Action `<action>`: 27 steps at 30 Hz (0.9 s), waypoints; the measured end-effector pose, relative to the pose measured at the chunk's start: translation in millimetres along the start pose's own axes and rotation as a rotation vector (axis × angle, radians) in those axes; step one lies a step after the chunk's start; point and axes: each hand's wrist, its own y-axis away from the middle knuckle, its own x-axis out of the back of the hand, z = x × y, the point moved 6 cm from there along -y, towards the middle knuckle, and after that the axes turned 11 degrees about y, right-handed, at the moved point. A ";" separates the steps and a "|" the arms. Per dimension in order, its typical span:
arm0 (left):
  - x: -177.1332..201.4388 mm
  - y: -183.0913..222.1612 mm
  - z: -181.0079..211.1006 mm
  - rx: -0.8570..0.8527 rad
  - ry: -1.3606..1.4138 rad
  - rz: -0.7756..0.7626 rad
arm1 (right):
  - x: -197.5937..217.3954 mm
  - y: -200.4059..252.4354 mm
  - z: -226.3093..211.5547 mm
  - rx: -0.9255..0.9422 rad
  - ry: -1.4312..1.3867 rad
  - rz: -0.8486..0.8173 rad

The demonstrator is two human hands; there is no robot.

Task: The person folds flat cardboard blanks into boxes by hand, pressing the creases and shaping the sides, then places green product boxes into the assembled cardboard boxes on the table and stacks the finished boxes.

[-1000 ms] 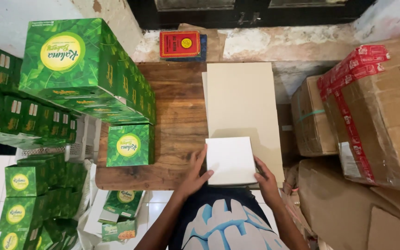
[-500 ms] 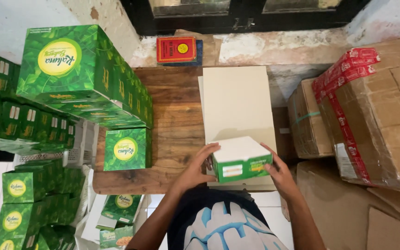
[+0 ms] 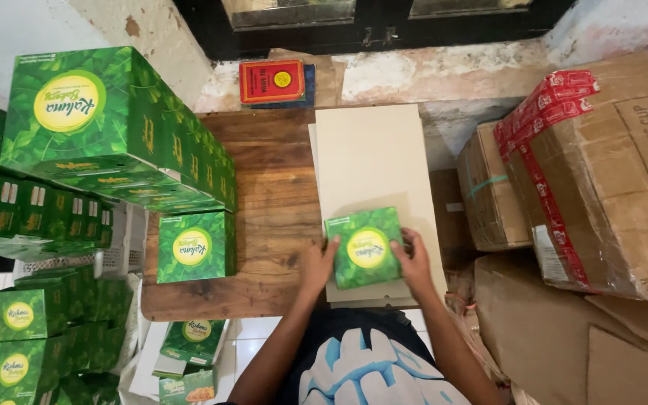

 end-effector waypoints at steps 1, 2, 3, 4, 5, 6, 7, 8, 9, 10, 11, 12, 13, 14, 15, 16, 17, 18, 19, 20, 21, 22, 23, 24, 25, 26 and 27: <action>-6.9 0.5 4.0 0.001 0.000 -0.001 | -2.0 -0.9 6.9 -0.001 0.000 0.000; -9.6 1.3 10.8 -0.050 -0.027 0.047 | -2.7 -2.8 14.1 -0.020 0.009 0.046; -12.0 2.3 17.5 -0.101 -0.054 0.095 | -3.9 -4.3 21.3 -0.039 0.019 0.092; -14.6 0.8 13.4 -0.096 -0.051 0.102 | -4.8 -4.8 20.0 -0.037 0.022 0.084; -16.9 -1.0 8.3 -0.080 -0.025 0.112 | -5.0 -5.3 20.1 -0.053 0.011 0.090; -20.3 -1.1 2.2 -0.063 0.000 0.117 | -4.3 -3.4 21.4 -0.072 0.001 0.099; -24.6 -3.2 -3.3 -0.056 0.003 0.120 | -2.8 -3.8 19.1 -0.075 0.006 0.093; -28.2 -5.2 -7.9 -0.071 0.014 0.100 | -3.7 -4.7 17.4 -0.097 -0.008 0.085; -31.2 -7.1 -12.8 -0.086 0.026 0.080 | -5.0 -5.2 15.6 -0.120 -0.022 0.077; -28.5 -2.6 -10.2 -0.078 0.028 0.091 | -4.6 -5.5 15.2 -0.119 -0.018 0.064; -27.6 1.8 -6.3 -0.092 0.063 0.069 | -3.9 -5.7 15.0 -0.124 -0.019 0.060; -26.6 5.3 -1.7 -0.109 0.095 0.043 | -3.0 -5.8 14.7 -0.128 -0.020 0.059; -24.6 8.1 1.8 -0.104 0.097 0.051 | -4.4 -7.2 15.1 -0.128 -0.018 0.050; -24.8 10.8 5.9 -0.106 0.126 0.041 | -3.6 -6.9 16.9 -0.139 -0.029 0.055; -25.2 13.4 10.1 -0.108 0.156 0.030 | -2.6 -6.7 18.7 -0.150 -0.040 0.060; -25.7 13.3 7.7 -0.107 0.155 0.027 | -2.9 -5.1 16.4 -0.152 -0.041 0.063; -26.2 13.2 5.3 -0.105 0.204 0.017 | -3.5 -3.4 14.1 -0.157 -0.062 0.063; -25.8 12.4 3.4 -0.102 0.252 0.007 | -5.0 -2.3 10.8 -0.161 -0.083 0.063; -25.9 11.7 2.6 -0.102 0.251 0.004 | -6.3 3.2 1.4 -0.163 -0.083 0.066; -25.3 10.1 4.5 -0.139 0.346 0.009 | -10.6 7.0 -6.9 -0.194 -0.145 0.022; -24.3 8.5 6.3 -0.175 0.441 0.015 | -15.1 11.0 -15.6 -0.224 -0.206 -0.023; -27.2 1.5 -4.7 -0.175 0.440 0.012 | -16.9 14.0 -26.6 -0.226 -0.207 -0.020; -30.1 -5.0 -13.1 -0.220 0.573 -0.012 | -20.2 16.5 -39.2 -0.203 -0.260 -0.039; -33.7 -10.4 -22.1 -0.263 0.706 -0.038 | -22.4 20.3 -50.9 -0.180 -0.313 -0.055; -23.5 -5.8 -8.0 -0.261 0.705 -0.044 | -22.9 20.1 -46.0 -0.183 -0.314 -0.050; -13.9 -2.3 9.5 -0.292 0.724 -0.073 | -24.9 18.3 -45.8 -0.125 -0.294 -0.091; -4.1 1.4 26.9 -0.323 0.742 -0.103 | -27.3 17.0 -45.6 -0.067 -0.274 -0.132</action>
